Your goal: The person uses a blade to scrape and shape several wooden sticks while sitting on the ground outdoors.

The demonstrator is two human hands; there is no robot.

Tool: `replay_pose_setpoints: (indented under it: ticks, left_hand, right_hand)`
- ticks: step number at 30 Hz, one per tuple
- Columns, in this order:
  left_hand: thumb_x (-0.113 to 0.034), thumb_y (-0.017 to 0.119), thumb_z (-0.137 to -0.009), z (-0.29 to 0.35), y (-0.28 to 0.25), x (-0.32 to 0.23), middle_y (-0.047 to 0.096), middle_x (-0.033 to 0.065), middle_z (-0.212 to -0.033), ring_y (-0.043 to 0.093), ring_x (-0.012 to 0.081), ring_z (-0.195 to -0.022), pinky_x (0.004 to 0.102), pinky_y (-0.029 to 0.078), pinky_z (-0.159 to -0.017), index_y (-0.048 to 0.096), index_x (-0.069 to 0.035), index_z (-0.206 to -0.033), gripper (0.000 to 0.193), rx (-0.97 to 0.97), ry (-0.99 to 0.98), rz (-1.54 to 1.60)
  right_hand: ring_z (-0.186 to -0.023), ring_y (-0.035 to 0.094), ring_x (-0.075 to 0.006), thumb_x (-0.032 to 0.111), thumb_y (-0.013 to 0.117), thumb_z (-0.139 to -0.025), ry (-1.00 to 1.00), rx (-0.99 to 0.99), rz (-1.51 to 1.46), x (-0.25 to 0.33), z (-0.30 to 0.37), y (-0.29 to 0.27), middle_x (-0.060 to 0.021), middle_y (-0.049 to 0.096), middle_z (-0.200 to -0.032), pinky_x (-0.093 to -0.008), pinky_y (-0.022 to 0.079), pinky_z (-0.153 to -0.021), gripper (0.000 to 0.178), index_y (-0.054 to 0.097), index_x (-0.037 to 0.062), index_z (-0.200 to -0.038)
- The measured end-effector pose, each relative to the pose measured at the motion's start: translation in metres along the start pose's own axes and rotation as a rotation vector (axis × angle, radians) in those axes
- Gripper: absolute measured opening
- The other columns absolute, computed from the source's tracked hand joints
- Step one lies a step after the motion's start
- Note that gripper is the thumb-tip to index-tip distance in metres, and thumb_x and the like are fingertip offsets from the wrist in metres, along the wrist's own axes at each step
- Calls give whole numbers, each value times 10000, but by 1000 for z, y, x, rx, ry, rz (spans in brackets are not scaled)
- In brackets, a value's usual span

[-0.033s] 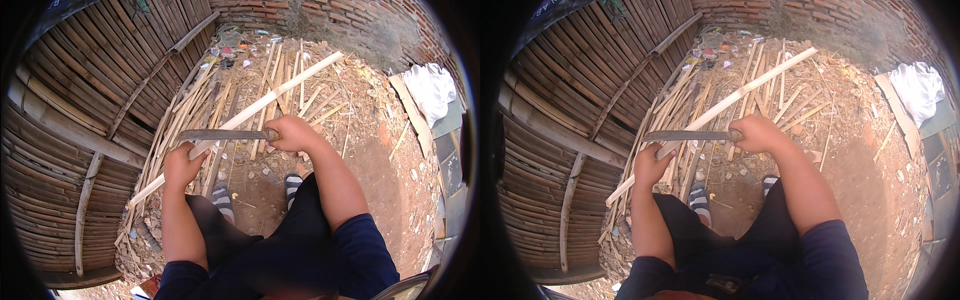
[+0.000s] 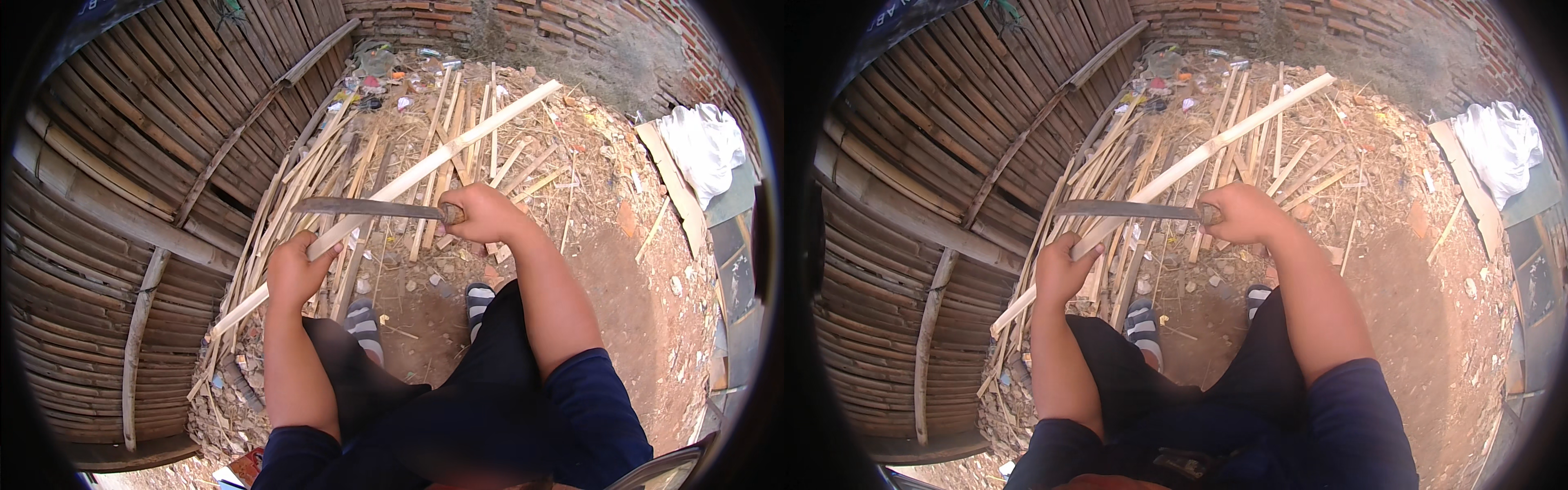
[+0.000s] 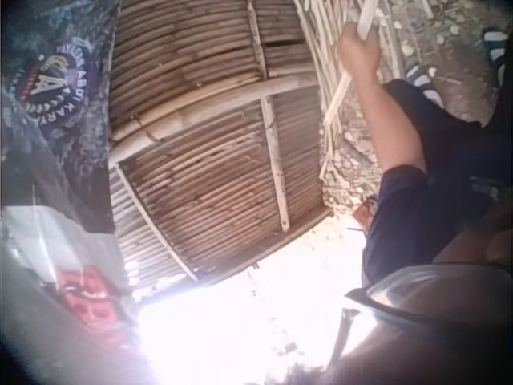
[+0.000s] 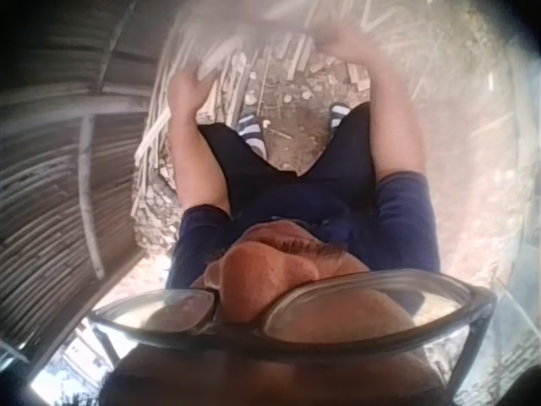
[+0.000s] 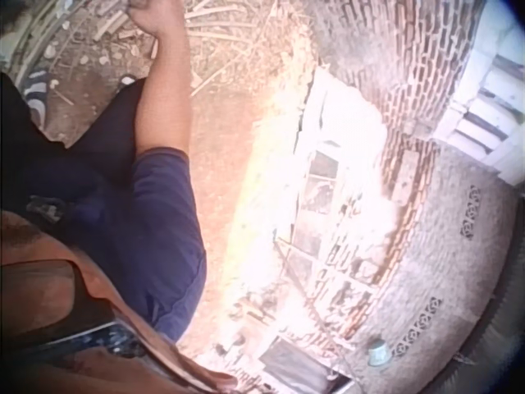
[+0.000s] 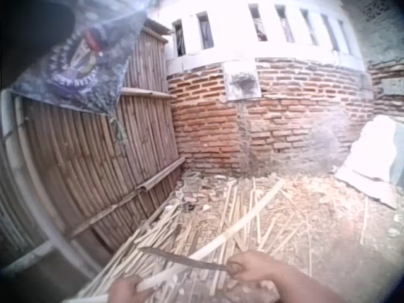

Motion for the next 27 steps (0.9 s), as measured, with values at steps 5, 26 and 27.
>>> replay_pose_setpoints:
  ticks: [5, 26, 27]
  left_hand:
    - [-461, 876, -844, -5, -5, 4, 706, 133, -706, 691, 322, -654, 437, 521, -636, 762, -66, -902, 415, 32, -67, -8]
    - [-431, 868, -859, -5, -5, 1, 673, 140, -677, 656, 288, -623, 407, 499, -621, 750, -38, -906, 413, 23, -52, -6]
    - [-431, 867, -859, -4, -5, 2, 668, 139, -672, 652, 289, -620, 408, 497, -617, 746, -38, -900, 413, 30, -55, -7]
  right_hand:
    - [-929, 729, -346, 334, 842, -860, 338, -406, -190, -104, 23, -41, -211, 747, -1000, -439, 557, -850, 506, 713, 3, -1220]
    - [-909, 729, -341, 313, 831, -878, 376, -385, -194, -91, 18, -38, -204, 743, -951, -444, 547, -830, 412, 737, 35, -1168]
    - [-912, 729, -344, 317, 831, -881, 419, -432, -226, -99, 22, -43, -206, 746, -964, -446, 549, -834, 412, 738, 38, -1169]
Point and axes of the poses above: each hand's wrist, its own z-axis away from the middle knuckle, its own y-axis out of the palm, x = y × z, the point moved 5 cm from there along -z, towards the middle knuckle
